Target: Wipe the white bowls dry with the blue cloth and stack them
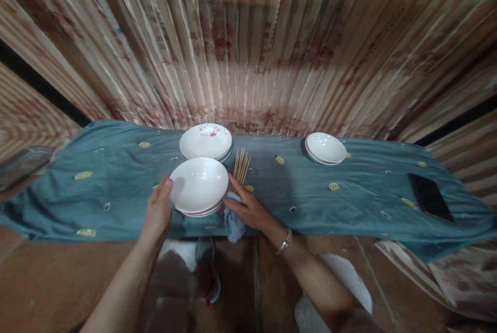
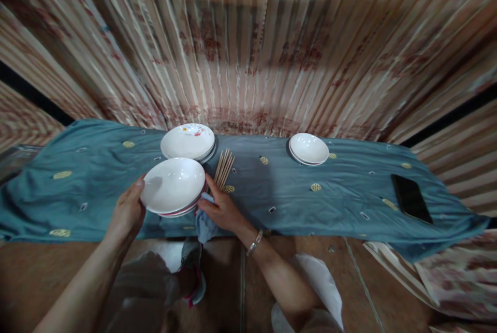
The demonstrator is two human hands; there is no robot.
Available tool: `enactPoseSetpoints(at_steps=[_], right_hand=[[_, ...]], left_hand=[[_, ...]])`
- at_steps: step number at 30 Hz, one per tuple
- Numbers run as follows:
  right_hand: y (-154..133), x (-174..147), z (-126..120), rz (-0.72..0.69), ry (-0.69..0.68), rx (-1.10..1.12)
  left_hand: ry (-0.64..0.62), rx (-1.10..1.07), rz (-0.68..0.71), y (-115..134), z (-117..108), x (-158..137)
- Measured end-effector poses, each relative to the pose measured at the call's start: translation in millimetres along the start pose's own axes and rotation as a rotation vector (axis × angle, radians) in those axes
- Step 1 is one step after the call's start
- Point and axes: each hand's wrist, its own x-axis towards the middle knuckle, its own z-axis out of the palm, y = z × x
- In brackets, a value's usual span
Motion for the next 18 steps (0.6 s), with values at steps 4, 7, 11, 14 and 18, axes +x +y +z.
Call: enactPoseSetpoints(at_steps=[4, 7, 11, 14, 18], right_hand=[[-1.7, -0.7, -0.3, -0.010, -0.001, -0.060], [-2.4, -0.9, 0.1, -0.007, 0.006, -0.053], [-5.1, -1.2, 0.3, 0.001, 0.022, -0.015], [-13.1, -3.0, -0.2, 0.003, 0.032, 0.040], [-35.9, -10.1, -8.7, 0.008, 0.046, 0.177]], left_hand=[[-0.053, -0.026, -0.070, 3.7, 6.4, -7.6], [-0.039, 0.000, -0.065, 6.4, 7.9, -11.7], [-0.018, 0.085, 0.007, 11.8, 7.7, -16.4], [-0.010, 0.204, 0.200, 21.3, 7.3, -22.3], [-0.086, 0.241, 0.410, 37.0, 9.9, -35.0]])
